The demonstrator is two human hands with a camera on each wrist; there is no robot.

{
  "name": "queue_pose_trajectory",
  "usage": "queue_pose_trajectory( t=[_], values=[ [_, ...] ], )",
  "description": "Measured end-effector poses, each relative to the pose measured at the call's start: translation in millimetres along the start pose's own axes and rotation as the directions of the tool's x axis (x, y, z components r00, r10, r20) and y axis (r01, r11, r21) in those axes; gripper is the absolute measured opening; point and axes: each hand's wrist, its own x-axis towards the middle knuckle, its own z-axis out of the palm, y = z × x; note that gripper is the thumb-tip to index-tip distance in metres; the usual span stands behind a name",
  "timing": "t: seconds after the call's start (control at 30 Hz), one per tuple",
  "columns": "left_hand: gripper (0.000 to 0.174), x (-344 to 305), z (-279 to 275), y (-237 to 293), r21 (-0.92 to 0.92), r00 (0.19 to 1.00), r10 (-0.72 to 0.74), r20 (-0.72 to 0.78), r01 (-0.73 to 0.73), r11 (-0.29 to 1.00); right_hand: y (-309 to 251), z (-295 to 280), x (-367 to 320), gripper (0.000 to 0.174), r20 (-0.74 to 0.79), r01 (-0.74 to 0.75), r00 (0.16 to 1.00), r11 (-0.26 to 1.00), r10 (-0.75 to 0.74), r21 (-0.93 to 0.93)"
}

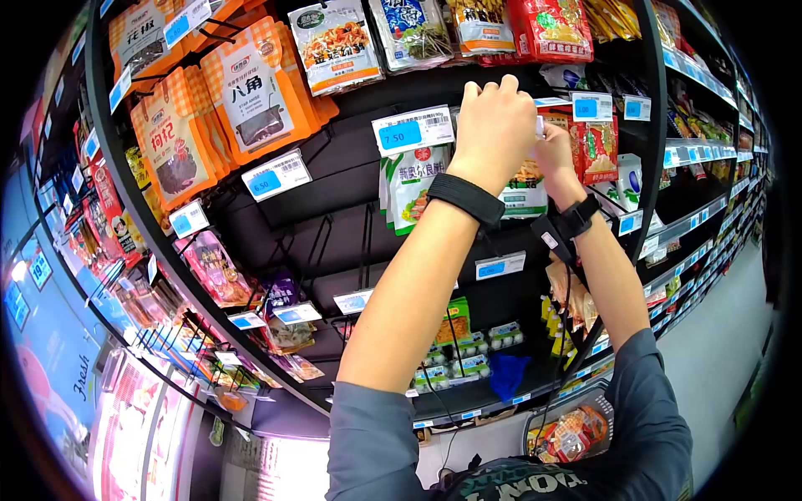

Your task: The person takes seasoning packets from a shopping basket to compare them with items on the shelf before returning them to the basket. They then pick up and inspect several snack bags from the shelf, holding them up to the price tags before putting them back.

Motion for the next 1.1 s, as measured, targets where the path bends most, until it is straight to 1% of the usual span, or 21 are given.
queue_pose_trajectory(
  t=[0.1,0.17,0.23,0.3,0.37,0.4,0.43,0.5,0.57,0.6,0.67,0.73,0.77,0.83,0.87,0.9,0.93,0.97,1.0,1.03,1.1],
  values=[
    [0.005,1,-1,0,0.018,1.000,0.004,0.004,-0.004,1.000,39,1,34,0.023,-0.004,-0.002,1.000,0.985,0.001,-0.173],
    [0.003,-1,-1,1,0.011,1.000,-0.009,-0.009,0.009,1.000,44,7,42,0.028,-0.093,-0.053,0.996,0.901,0.014,-0.431],
    [0.002,-2,1,0,0.014,1.000,-0.002,-0.026,0.003,1.000,50,6,49,0.033,-0.080,-0.012,0.996,0.877,-0.030,-0.481],
    [0.002,-2,1,-1,0.013,0.999,-0.001,-0.041,0.002,1.000,60,2,62,0.038,0.038,0.158,0.982,0.692,-0.186,-0.704],
    [0.010,-5,1,-13,-0.016,0.998,0.051,-0.026,-0.052,0.999,65,-1,68,0.042,0.184,0.218,0.975,0.646,-0.122,-0.732],
    [0.018,-7,5,-20,-0.041,1.000,0.031,0.004,-0.031,0.999,58,-5,55,0.041,0.188,0.256,0.966,0.705,-0.175,-0.661],
    [0.013,-9,7,-24,0.002,0.999,0.041,0.011,-0.041,0.999,35,-13,36,0.039,0.264,0.395,0.918,0.614,-0.296,-0.683],
    [0.028,-10,19,-42,-0.022,0.986,0.159,-0.056,-0.160,0.987,12,-37,13,0.032,0.361,0.519,0.853,0.546,-0.376,-0.658],
    [0.038,-11,10,-36,-0.048,0.988,0.153,0.016,-0.152,0.987,-35,-76,-30,0.038,0.438,0.417,0.893,0.555,-0.104,-0.719],
    [0.038,-15,4,-25,-0.106,0.990,0.141,0.021,-0.138,0.985,-42,-106,-49,0.037,0.546,0.508,0.824,0.629,-0.154,-0.589],
    [0.035,-34,-25,35,-0.092,0.995,0.096,-0.009,-0.097,0.991,-71,-169,-98,0.037,0.651,0.415,0.755,0.711,0.079,-0.568],
    [0.032,-89,-51,90,-0.122,0.997,-0.047,0.058,0.054,0.991,-71,-237,-149,0.039,0.641,0.072,0.673,0.829,0.370,-0.554],
    [0.027,-114,-59,120,-0.496,0.994,-0.040,0.103,0.086,0.864,-64,-271,-178,0.038,0.600,-0.037,0.692,0.849,0.403,-0.527],
    [0.015,-158,-52,148,-0.866,0.941,0.205,0.268,0.142,0.479,-48,-340,-236,0.034,0.376,-0.446,0.684,0.766,0.625,-0.463],
    [0.018,-182,-44,175,-0.811,0.860,0.152,0.488,0.382,0.443,-43,-368,-266,0.031,0.177,-0.740,0.583,0.608,0.793,-0.287],
    [0.022,-222,-26,185,-0.609,0.568,0.223,0.792,0.717,0.337,-31,-393,-295,0.027,0.007,-0.836,0.535,0.530,0.845,-0.144],
    [0.021,-255,-11,208,-0.376,0.370,0.067,0.926,0.920,0.107,-15,-415,-324,0.027,-0.104,-0.851,0.510,0.519,0.854,0.084],
    [0.021,-280,1,232,-0.104,0.101,-0.030,0.994,0.982,-0.156,9,-438,-355,0.027,-0.118,-0.773,0.486,0.489,0.866,0.405],
    [0.021,-301,14,251,-0.048,0.065,0.037,0.997,0.937,-0.346,40,-461,-387,0.025,-0.159,-0.649,0.453,0.446,0.877,0.616],
    [0.022,-316,25,267,0.019,0.046,0.110,0.993,0.853,-0.522,70,-470,-413,0.026,-0.276,-0.585,0.341,0.433,0.899,0.686],
    [0.021,-300,17,312,0.264,-0.290,-0.006,0.957,0.877,-0.401,139,-483,-472,0.023,-0.420,-0.406,0.142,0.440,0.896,0.801]
  ],
)
